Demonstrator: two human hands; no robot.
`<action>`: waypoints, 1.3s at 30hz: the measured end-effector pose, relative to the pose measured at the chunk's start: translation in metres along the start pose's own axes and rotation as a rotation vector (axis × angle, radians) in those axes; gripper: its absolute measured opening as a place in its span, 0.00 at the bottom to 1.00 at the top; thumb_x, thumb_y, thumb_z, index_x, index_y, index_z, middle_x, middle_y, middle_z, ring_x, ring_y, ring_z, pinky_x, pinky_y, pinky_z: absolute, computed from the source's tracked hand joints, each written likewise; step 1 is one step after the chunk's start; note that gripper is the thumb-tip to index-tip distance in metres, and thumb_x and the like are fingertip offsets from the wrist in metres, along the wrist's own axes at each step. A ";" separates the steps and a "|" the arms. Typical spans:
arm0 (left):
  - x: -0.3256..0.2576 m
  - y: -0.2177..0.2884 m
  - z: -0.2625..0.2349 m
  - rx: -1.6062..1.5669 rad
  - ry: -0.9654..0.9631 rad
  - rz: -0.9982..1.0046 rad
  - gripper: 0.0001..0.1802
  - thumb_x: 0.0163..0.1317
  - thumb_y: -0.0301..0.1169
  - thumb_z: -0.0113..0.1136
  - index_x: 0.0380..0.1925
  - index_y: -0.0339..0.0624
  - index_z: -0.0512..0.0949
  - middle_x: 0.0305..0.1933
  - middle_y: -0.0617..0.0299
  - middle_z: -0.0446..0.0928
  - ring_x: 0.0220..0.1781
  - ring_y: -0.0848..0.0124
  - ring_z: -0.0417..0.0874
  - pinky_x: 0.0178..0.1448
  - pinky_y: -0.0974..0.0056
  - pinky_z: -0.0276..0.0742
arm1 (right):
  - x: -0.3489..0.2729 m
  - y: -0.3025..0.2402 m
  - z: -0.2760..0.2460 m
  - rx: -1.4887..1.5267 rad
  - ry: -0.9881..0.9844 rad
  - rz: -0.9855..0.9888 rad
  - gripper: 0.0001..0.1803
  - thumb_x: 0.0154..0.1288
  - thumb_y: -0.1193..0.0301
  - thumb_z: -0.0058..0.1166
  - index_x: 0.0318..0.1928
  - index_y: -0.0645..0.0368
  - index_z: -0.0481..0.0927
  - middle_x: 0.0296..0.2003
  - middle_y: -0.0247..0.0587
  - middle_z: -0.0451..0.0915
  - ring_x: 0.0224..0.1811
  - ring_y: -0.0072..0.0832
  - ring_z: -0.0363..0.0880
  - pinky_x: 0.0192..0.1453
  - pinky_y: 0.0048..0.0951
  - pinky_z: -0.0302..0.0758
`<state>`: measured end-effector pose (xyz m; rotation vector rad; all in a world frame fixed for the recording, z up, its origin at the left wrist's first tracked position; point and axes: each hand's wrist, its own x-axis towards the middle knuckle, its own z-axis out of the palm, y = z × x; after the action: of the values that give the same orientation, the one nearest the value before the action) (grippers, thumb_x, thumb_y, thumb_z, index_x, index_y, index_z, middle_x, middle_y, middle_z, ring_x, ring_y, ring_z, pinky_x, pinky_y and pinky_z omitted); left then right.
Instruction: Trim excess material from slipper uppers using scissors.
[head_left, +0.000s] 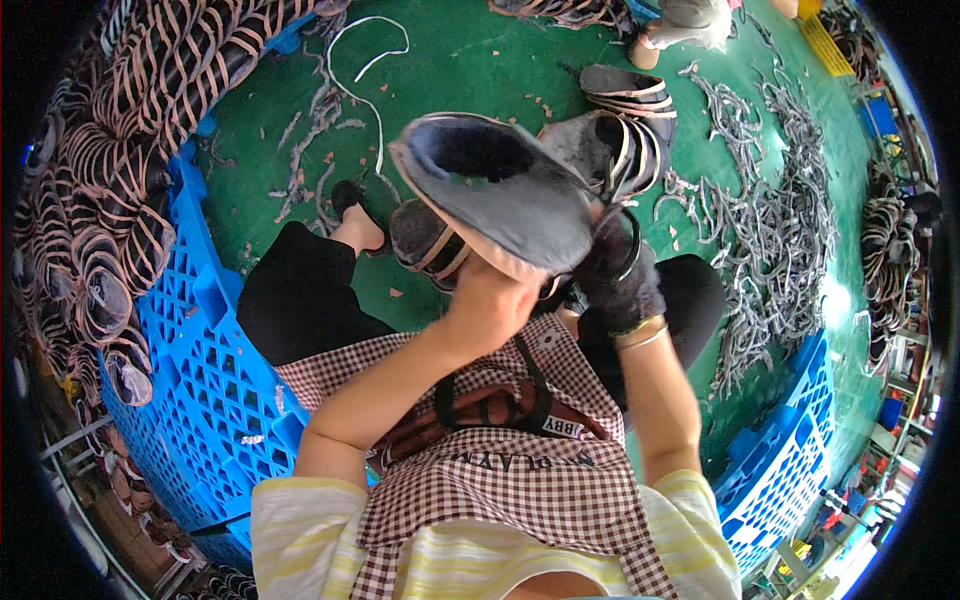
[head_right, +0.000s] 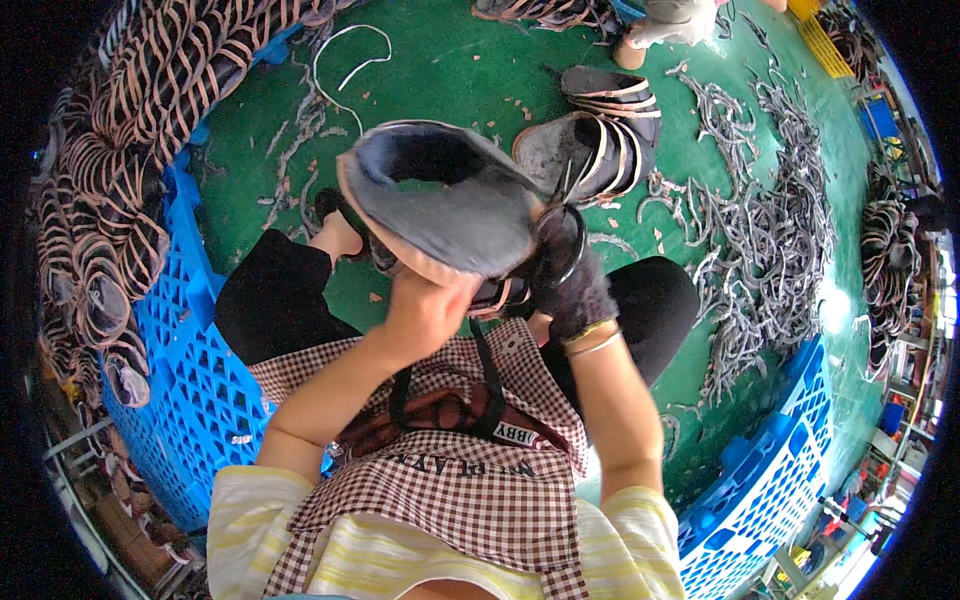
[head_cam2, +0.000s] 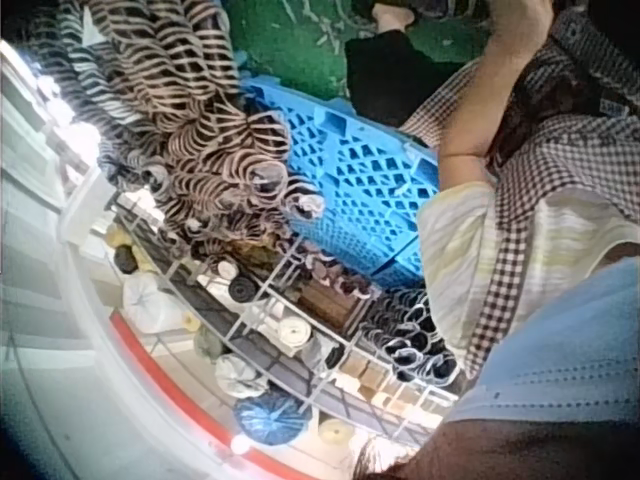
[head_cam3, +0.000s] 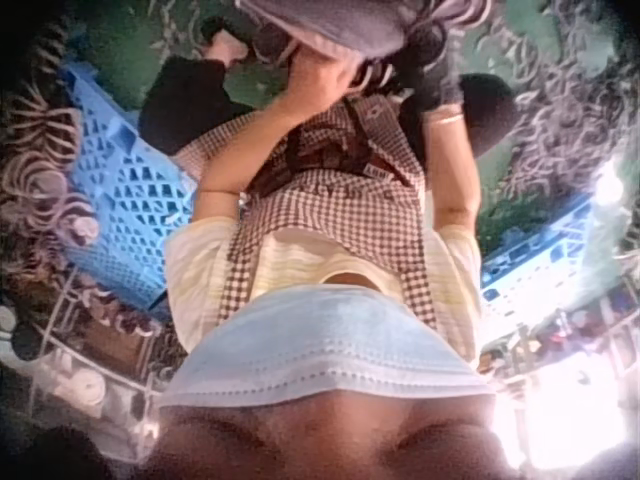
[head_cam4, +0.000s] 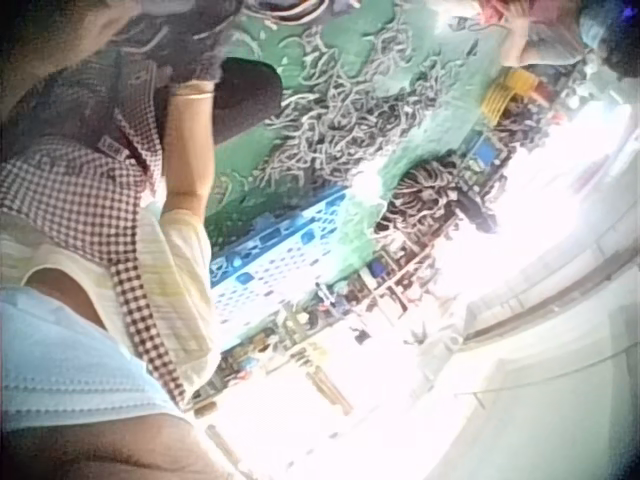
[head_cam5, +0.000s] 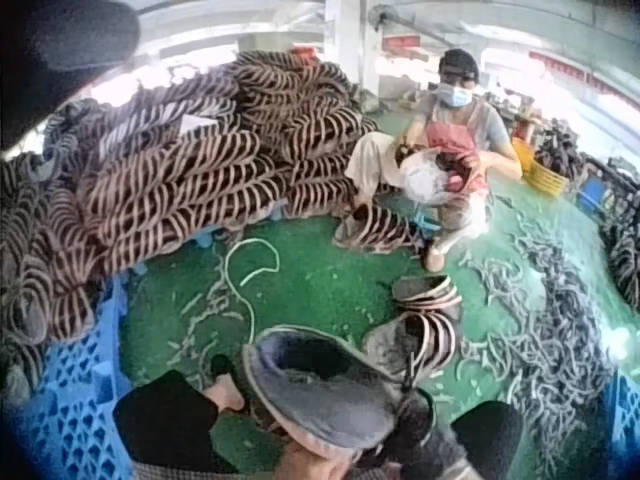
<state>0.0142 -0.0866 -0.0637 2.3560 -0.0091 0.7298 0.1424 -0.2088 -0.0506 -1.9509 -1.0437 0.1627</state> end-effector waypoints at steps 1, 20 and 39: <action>-0.001 0.003 0.010 -0.033 0.008 0.051 0.14 0.46 0.23 0.57 0.36 0.36 0.75 0.42 0.48 0.74 0.44 0.48 0.73 0.52 0.50 0.66 | -0.020 0.059 0.020 -0.069 0.097 -0.203 0.15 0.52 0.73 0.54 0.43 0.58 0.72 0.38 0.51 0.75 0.40 0.45 0.75 0.45 0.35 0.71; 0.041 -0.061 -0.050 -1.402 0.333 -0.666 0.14 0.63 0.35 0.47 0.45 0.41 0.69 0.41 0.59 0.76 0.43 0.69 0.78 0.45 0.63 0.75 | -0.019 0.042 -0.034 -0.187 0.106 0.275 0.20 0.48 0.70 0.60 0.43 0.61 0.71 0.30 0.45 0.74 0.28 0.39 0.74 0.36 0.33 0.71; 0.029 -0.026 -0.073 -1.213 0.240 -0.642 0.12 0.65 0.30 0.42 0.44 0.36 0.69 0.41 0.56 0.76 0.42 0.66 0.79 0.46 0.60 0.76 | 0.004 -0.057 -0.057 -0.388 -0.248 -0.209 0.32 0.32 0.61 0.67 0.42 0.60 0.73 0.28 0.47 0.75 0.27 0.45 0.75 0.29 0.37 0.70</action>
<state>0.0072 -0.0169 -0.0189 1.0071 0.3053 0.4522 0.1376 -0.2286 0.0275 -2.1840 -1.5268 0.0909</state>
